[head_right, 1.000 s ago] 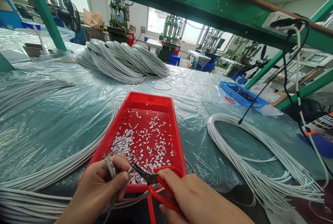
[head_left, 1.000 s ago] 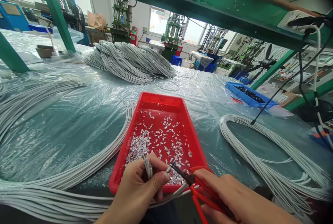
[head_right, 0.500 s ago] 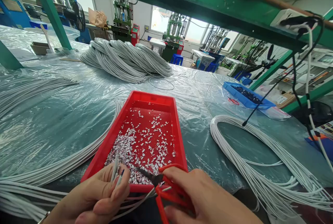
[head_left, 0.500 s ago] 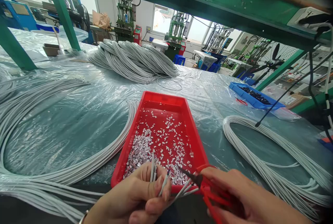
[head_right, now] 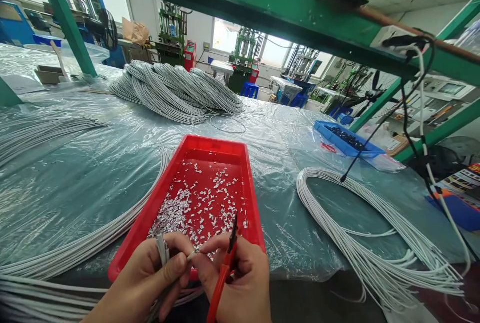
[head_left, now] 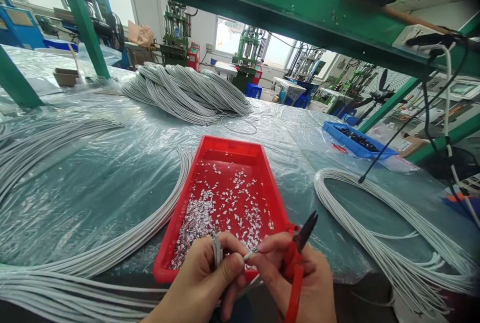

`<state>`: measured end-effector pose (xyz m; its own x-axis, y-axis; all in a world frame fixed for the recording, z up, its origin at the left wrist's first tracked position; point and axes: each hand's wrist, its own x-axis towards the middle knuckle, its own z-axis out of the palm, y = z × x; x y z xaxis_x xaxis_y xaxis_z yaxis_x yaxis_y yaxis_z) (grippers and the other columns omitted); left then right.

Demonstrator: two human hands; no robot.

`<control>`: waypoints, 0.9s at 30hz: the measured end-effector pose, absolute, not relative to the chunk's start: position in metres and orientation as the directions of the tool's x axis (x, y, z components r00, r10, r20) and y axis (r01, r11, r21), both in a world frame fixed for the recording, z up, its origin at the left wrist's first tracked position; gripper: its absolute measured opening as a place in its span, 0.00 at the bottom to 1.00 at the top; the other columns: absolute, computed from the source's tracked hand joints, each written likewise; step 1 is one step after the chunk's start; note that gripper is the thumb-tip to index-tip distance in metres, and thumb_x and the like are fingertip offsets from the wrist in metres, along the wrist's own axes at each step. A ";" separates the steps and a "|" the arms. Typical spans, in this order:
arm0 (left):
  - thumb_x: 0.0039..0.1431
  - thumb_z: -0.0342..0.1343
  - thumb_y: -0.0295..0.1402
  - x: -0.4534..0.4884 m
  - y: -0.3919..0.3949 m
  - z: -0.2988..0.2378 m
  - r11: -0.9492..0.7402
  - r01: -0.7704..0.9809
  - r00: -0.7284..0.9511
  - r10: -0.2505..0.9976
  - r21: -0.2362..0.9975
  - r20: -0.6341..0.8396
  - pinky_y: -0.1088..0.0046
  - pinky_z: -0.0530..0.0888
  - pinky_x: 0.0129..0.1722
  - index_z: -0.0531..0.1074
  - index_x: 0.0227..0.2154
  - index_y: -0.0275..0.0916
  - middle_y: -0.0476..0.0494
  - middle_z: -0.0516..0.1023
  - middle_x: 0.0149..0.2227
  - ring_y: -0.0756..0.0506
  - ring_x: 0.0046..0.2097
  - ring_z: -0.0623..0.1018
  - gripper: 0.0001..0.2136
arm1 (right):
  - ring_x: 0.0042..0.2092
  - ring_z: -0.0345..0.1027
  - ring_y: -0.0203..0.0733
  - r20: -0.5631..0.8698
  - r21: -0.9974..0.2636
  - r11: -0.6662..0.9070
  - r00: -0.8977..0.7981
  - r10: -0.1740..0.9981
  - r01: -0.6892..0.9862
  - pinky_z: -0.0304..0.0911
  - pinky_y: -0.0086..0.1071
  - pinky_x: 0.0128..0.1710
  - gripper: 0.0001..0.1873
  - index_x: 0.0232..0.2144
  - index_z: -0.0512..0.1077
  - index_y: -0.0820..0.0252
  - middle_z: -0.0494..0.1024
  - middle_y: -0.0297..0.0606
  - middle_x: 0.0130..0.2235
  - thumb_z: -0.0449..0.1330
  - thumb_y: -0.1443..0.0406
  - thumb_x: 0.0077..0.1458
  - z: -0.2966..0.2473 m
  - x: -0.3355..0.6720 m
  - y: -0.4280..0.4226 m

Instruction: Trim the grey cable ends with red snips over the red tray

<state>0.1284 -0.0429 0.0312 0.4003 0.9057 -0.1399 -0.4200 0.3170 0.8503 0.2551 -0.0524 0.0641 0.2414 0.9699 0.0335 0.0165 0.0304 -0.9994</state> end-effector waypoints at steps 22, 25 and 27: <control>0.45 0.65 0.40 0.130 -0.037 0.032 0.403 -0.547 0.447 0.882 0.734 -0.151 0.86 0.55 0.14 0.73 0.22 0.34 0.50 0.74 0.16 0.58 0.12 0.67 0.13 | 0.16 0.54 0.27 0.080 -0.992 0.102 0.264 0.961 -0.073 0.49 0.20 0.17 0.06 0.21 0.75 0.57 0.64 0.23 0.14 0.67 0.69 0.34 0.059 0.251 -0.053; 0.45 0.66 0.39 0.131 -0.038 0.034 0.434 -0.583 0.445 0.878 0.687 -0.178 0.88 0.55 0.13 0.73 0.21 0.33 0.49 0.75 0.17 0.58 0.13 0.68 0.13 | 0.17 0.57 0.27 0.101 -0.989 0.130 0.308 0.946 -0.073 0.52 0.19 0.18 0.08 0.21 0.75 0.57 0.65 0.24 0.14 0.68 0.69 0.33 0.056 0.249 -0.054; 0.46 0.66 0.38 0.131 -0.038 0.033 0.423 -0.602 0.450 0.880 0.677 -0.150 0.88 0.56 0.13 0.73 0.22 0.34 0.50 0.75 0.17 0.58 0.13 0.69 0.12 | 0.17 0.59 0.28 0.112 -0.989 0.137 0.330 0.937 -0.053 0.53 0.19 0.18 0.07 0.21 0.75 0.57 0.67 0.25 0.15 0.68 0.69 0.34 0.054 0.247 -0.054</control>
<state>0.1306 -0.0385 0.0328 0.4505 0.8802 -0.1496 -0.6024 0.4233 0.6767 0.2473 -0.0540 0.0539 0.3297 0.9374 0.1125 -0.0525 0.1372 -0.9892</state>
